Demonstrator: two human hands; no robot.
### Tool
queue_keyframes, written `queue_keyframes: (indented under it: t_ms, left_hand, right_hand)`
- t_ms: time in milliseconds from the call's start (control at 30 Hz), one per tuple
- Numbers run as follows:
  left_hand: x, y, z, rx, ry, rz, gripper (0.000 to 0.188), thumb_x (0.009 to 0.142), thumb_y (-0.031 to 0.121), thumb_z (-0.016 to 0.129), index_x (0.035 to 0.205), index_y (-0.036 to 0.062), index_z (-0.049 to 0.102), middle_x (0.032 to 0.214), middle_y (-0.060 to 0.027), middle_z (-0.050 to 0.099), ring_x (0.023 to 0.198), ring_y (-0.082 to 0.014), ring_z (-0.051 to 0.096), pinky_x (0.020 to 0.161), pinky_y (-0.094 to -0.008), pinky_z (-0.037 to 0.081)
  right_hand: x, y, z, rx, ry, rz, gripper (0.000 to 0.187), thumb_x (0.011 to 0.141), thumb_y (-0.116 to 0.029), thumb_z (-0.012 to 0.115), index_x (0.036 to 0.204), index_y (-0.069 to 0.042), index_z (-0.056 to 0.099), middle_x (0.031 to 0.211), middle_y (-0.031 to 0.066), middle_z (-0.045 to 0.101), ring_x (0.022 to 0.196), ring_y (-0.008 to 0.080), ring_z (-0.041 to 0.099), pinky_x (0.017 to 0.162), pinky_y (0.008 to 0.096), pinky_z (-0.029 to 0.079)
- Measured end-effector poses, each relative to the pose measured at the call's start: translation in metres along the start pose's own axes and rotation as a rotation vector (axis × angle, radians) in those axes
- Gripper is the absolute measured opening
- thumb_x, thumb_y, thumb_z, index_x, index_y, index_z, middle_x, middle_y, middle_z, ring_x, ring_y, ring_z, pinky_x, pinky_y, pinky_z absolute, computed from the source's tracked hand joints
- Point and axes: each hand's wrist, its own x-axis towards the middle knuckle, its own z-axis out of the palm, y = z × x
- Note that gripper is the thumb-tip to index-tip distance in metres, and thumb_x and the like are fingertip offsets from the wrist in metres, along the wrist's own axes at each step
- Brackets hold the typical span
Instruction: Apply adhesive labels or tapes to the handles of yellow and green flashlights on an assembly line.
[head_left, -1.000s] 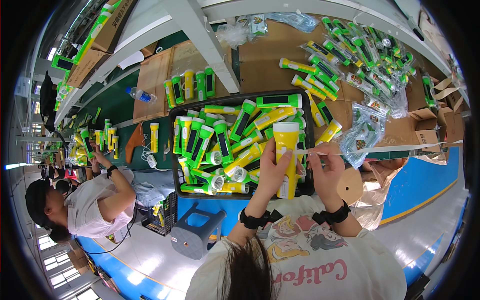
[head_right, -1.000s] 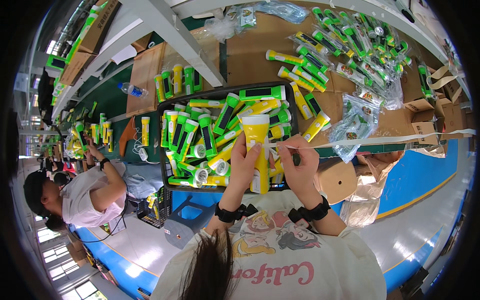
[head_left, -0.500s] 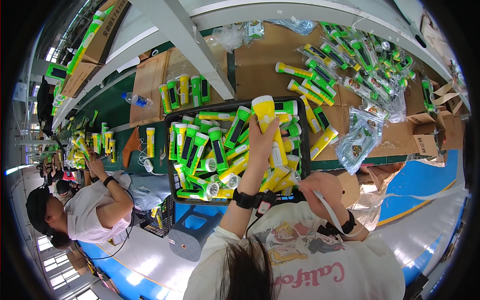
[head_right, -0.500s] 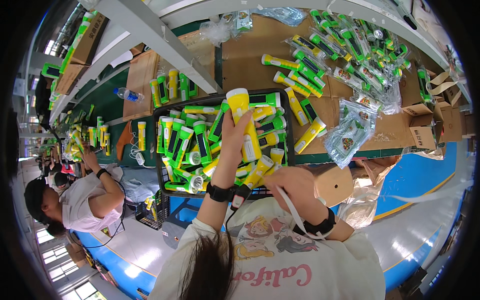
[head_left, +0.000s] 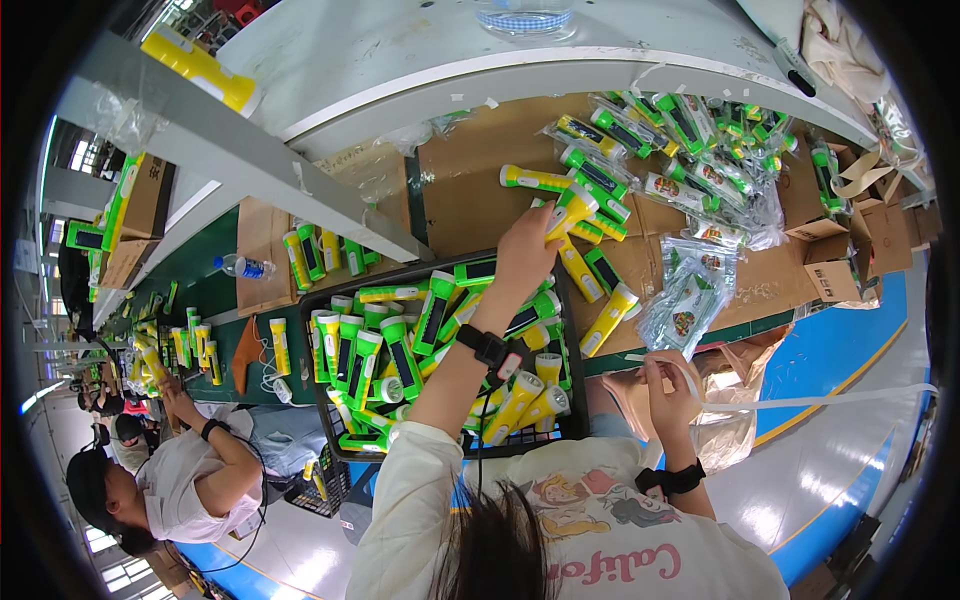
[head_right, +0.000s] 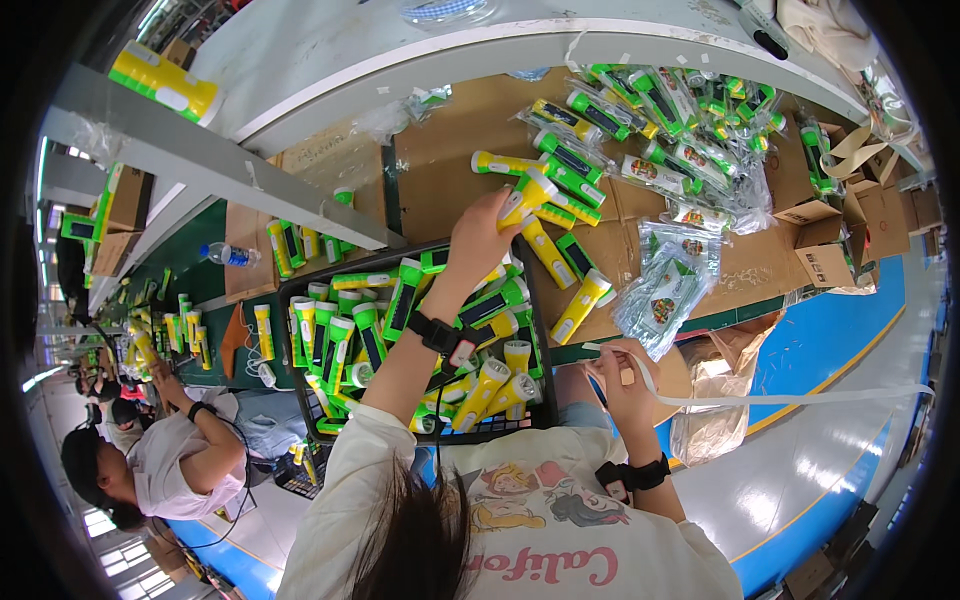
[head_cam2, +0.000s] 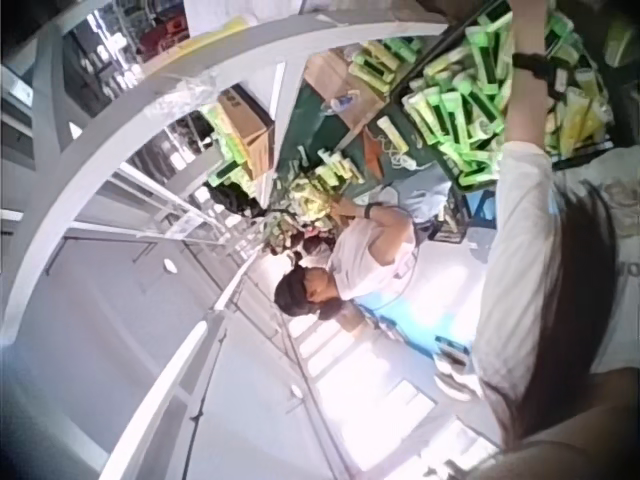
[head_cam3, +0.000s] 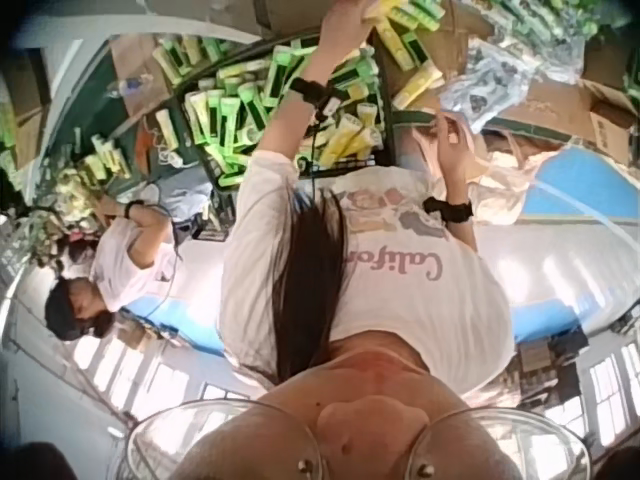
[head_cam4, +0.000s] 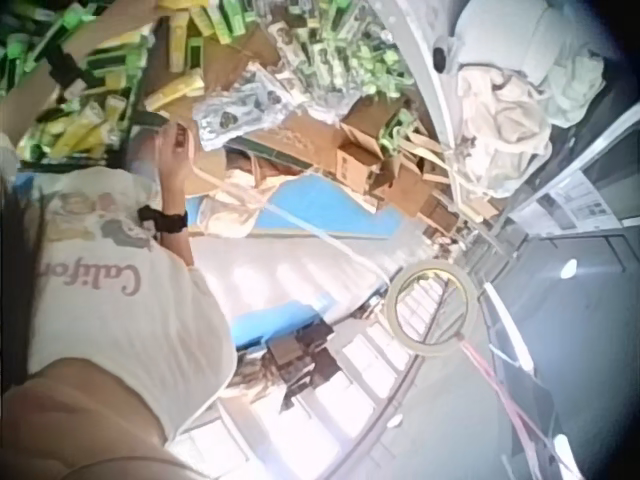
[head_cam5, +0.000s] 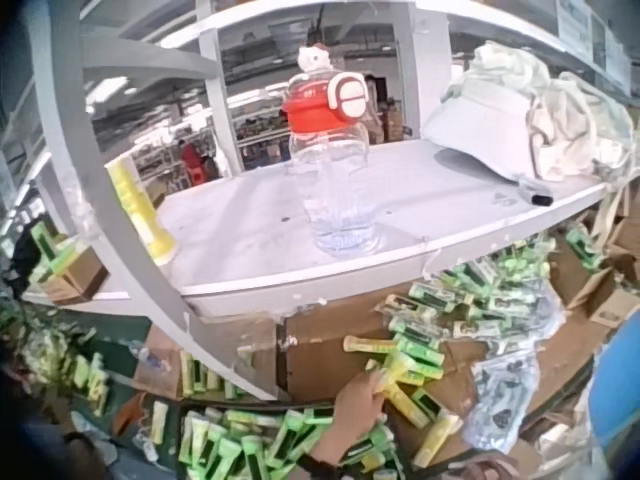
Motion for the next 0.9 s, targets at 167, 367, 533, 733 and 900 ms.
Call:
queue_keyframes:
  t_ms: [167,367,533,733,900]
  left_hand:
    - [0.042,0.0,0.075,-0.45,-0.048,-0.407,0.084,0.073,0.026,0.072,0.135,-0.0036,0.025,0.13,-0.0246,0.04,0.116,-0.0311,0.047,0.091,-0.0359,0.042]
    - [0.008,0.017,0.074,-1.216,-0.198,-0.503,0.071,0.083,0.02,0.061,0.138,0.004,0.019,0.134,-0.0133,0.04,0.119,-0.0228,0.045,0.096,-0.0342,0.038]
    - [-0.075,-0.011,-0.002,-1.012,-0.094,-0.441,0.04,0.084,0.004,0.055,0.122,0.0022,0.044,0.117,-0.0109,0.055,0.103,-0.0179,0.055,0.089,-0.028,0.042]
    - [-0.184,-0.019,-0.085,-0.037,0.206,-0.515,0.033,0.079,0.002,0.06,0.111,0.0023,0.051,0.102,-0.0116,0.06,0.093,-0.0215,0.059,0.076,-0.0307,0.046]
    - [-0.252,-0.029,-0.067,0.257,0.046,-0.506,0.041,0.072,0.003,0.065,0.11,0.001,0.05,0.108,-0.0174,0.055,0.101,-0.0367,0.051,0.086,-0.0417,0.042]
  right_hand:
    - [0.008,-0.011,-0.014,-0.052,0.007,-0.029,0.005,0.086,0.0,0.054,0.084,0.004,0.057,0.07,0.0058,0.056,0.064,0.0092,0.056,0.059,0.0205,0.045]
    - [0.007,0.017,-0.033,-0.138,0.017,0.009,0.007,0.087,-0.003,0.054,0.084,0.003,0.057,0.07,0.0057,0.056,0.063,0.0093,0.056,0.057,0.0218,0.046]
    - [0.025,0.021,-0.033,-0.056,0.002,0.007,0.005,0.087,-0.003,0.054,0.086,0.001,0.055,0.067,0.004,0.055,0.062,0.0086,0.055,0.057,0.0216,0.047]
    - [0.031,0.013,-0.024,-0.076,-0.097,-0.023,0.005,0.087,-0.004,0.053,0.088,0.001,0.054,0.068,0.0046,0.056,0.062,0.0085,0.055,0.058,0.0211,0.045]
    - [0.029,0.006,-0.012,-0.065,-0.12,-0.042,0.009,0.088,-0.009,0.053,0.088,0.0,0.055,0.068,0.0045,0.058,0.062,0.0096,0.055,0.06,0.0215,0.044]
